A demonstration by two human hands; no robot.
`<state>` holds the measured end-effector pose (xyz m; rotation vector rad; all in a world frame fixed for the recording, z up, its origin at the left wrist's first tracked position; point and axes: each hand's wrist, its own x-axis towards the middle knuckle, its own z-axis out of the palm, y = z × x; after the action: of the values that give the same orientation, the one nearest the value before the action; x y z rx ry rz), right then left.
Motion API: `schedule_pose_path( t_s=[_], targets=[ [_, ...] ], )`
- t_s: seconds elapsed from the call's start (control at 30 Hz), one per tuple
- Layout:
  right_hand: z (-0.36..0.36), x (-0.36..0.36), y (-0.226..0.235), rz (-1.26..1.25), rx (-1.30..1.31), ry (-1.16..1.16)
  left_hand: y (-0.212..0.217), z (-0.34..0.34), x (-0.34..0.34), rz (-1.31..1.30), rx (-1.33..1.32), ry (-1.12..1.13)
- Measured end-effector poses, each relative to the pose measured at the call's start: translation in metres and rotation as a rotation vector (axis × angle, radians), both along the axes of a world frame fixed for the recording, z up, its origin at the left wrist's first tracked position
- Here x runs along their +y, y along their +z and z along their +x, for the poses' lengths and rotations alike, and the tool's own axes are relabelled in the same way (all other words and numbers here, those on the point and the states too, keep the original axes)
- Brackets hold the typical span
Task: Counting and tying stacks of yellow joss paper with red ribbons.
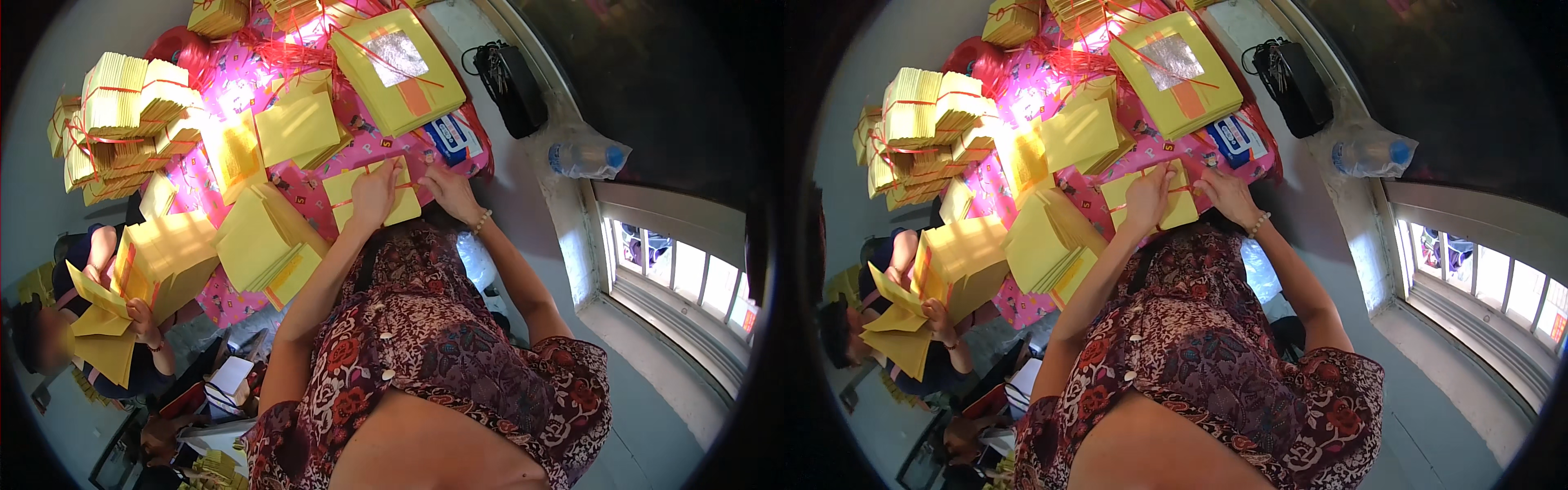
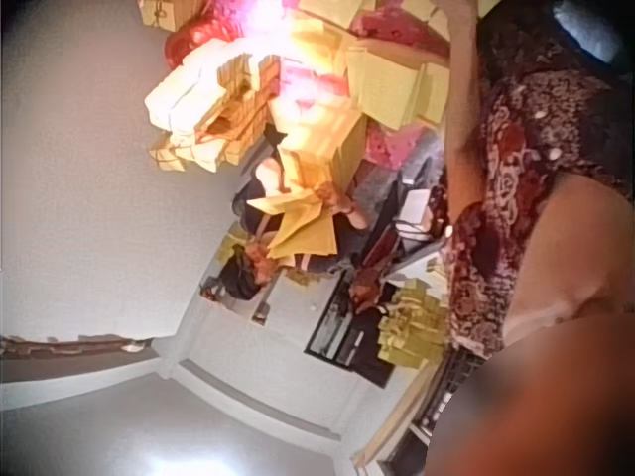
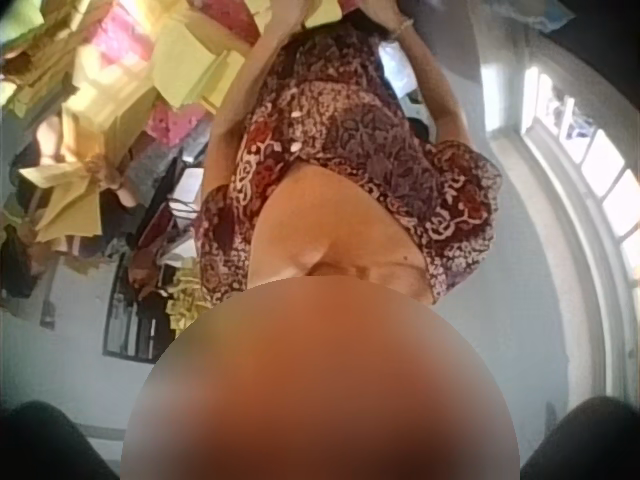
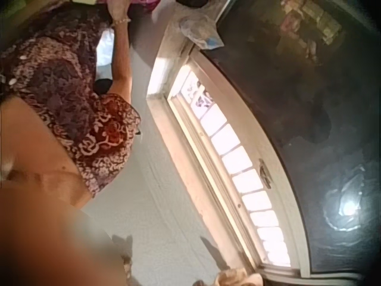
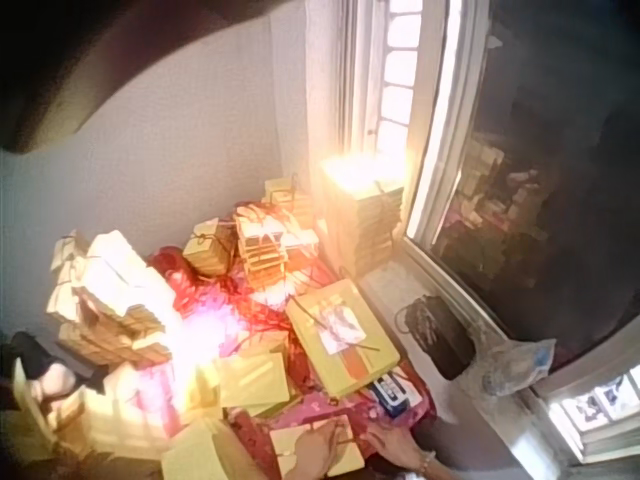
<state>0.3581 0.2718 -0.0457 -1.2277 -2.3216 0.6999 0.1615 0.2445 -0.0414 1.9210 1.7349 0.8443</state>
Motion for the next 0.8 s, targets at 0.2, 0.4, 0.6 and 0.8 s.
schedule_pose_path(
  t_s=[0.2,0.4,0.6,0.8],
  targets=[
    [-0.012,-0.010,0.034,0.123,-0.004,0.053,0.002,0.008,-0.001,0.038,0.109,-0.077],
    [-0.040,0.005,0.046,0.238,0.007,0.141,0.003,0.001,-0.003,0.086,0.145,-0.151],
    [-0.033,0.005,0.043,0.055,0.164,0.042,0.001,-0.007,0.000,-0.001,-0.079,-0.130],
    [-0.021,-0.018,0.042,-0.191,0.078,-0.011,-0.006,-0.029,0.010,-0.405,-0.408,-0.211]
  ],
)
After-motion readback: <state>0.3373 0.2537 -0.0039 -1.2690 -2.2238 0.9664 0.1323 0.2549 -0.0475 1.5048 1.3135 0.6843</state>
